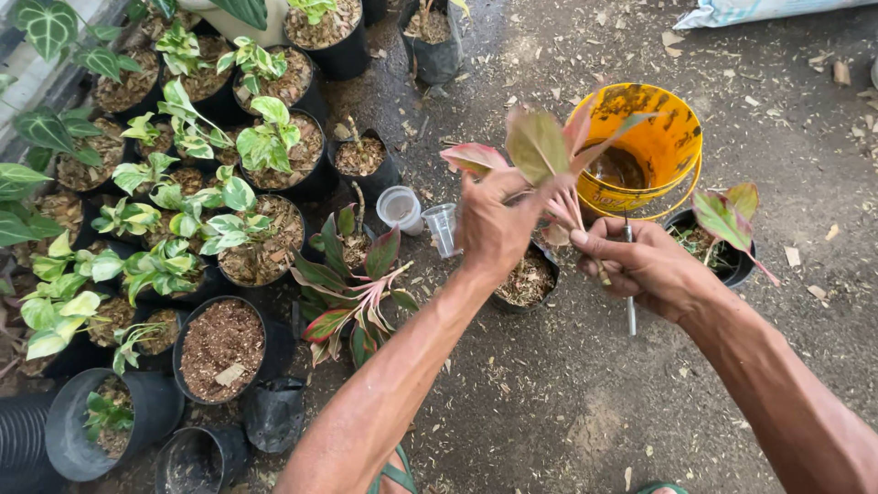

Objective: The person holds a leafy plant cutting and positions it in a black nursery pot on the ground, pressing and adding soil around the stem with their hands. They firm the soil, pick up a small stick-like tool to poke around the base, and continue pressing soil to secure the cutting upright in the pot.

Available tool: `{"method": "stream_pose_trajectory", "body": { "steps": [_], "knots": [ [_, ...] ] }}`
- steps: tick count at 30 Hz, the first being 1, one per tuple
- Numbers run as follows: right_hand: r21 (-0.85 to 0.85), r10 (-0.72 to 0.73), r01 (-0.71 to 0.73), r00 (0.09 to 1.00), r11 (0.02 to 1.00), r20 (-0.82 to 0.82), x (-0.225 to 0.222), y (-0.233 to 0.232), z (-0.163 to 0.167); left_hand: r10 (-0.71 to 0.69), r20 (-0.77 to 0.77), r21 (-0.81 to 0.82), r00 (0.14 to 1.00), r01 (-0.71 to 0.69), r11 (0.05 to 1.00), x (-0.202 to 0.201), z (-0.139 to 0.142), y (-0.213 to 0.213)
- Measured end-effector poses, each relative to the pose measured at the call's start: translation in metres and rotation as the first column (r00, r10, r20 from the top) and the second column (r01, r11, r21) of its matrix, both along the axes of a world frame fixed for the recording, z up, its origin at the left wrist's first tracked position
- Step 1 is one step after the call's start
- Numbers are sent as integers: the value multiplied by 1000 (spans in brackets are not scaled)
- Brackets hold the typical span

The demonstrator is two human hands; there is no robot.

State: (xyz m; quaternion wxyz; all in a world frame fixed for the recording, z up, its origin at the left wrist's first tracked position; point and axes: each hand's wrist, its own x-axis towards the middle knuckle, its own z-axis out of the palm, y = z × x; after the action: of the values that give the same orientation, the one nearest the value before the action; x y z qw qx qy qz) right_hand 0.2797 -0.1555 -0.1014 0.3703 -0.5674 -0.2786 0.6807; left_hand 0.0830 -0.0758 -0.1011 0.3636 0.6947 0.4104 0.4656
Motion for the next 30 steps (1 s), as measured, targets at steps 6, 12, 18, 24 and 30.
{"method": "stream_pose_trajectory", "body": {
  "steps": [6, 12, 18, 24, 30],
  "knots": [
    [-5, -2, 3, 995, 1000, 101, -6, -2, -3, 5, 163, -329, 987, 50, 943, 12, 5, -2],
    [-59, 52, -45, 991, 997, 122, -10, -6, -11, 164, 512, -187, 843, -76, 979, 5, 13, 31],
    [-17, -11, 13, 995, 1000, 100, -8, 0, -9, 83, 292, -45, 953, -73, 996, -4, 4, 11],
    [10, -45, 44, 992, 999, 120, -15, 0, -6, 237, 340, -408, 910, -84, 909, 10, -5, 9],
    [40, -83, 78, 986, 996, 146, -14, 3, 0, 128, -12, 252, 992, -120, 960, 10, -11, -1]
  ]
}}
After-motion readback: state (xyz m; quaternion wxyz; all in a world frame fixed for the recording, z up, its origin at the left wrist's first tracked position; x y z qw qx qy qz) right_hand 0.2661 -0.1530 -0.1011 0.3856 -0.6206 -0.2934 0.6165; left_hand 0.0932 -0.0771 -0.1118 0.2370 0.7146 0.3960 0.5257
